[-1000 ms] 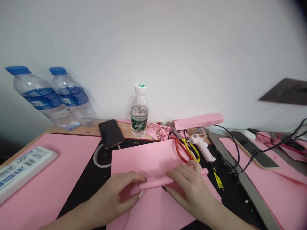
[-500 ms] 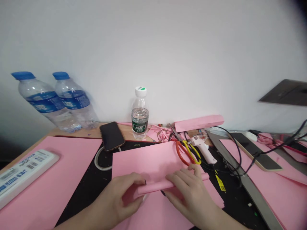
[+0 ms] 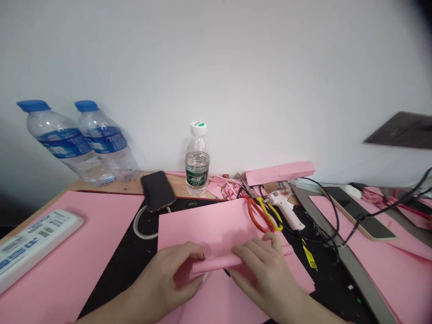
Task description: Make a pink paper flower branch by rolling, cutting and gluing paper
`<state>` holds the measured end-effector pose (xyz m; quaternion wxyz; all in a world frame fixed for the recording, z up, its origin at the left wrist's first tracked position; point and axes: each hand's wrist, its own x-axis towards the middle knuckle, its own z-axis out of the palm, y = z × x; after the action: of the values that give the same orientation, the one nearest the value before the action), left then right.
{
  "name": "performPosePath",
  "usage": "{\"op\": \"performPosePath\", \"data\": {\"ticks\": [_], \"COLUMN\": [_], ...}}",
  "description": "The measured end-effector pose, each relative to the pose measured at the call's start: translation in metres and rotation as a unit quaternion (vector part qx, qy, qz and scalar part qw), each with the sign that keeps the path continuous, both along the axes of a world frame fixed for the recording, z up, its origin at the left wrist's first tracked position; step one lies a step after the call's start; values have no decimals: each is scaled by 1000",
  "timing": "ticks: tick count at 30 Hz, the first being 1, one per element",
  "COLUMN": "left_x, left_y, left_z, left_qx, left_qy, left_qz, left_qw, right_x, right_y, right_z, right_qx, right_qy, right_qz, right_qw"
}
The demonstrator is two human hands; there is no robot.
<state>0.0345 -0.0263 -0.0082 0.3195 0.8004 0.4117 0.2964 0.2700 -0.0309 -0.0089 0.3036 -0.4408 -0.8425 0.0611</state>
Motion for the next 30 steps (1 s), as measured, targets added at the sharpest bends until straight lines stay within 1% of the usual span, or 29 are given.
{"op": "performPosePath", "data": {"ticks": [7, 14, 18, 30], "left_x": [2, 2, 2, 3], "left_y": [-1, 0, 0, -2], "left_z": [3, -1, -3, -3], "left_qx": [-12, -16, -8, -4], "left_qy": [7, 19, 33, 38], "left_qz": [-6, -6, 5, 1], "left_qw": [1000, 1000, 999, 999], "right_x": [-2, -5, -6, -7], "right_y": [-2, -1, -1, -4], "right_z": [2, 3, 3, 1], "right_qx": [-1, 9, 12, 17], "right_qy": [-9, -14, -20, -23], "right_qz": [-3, -10, -16, -33], "right_qw": [1000, 1000, 1000, 999]}}
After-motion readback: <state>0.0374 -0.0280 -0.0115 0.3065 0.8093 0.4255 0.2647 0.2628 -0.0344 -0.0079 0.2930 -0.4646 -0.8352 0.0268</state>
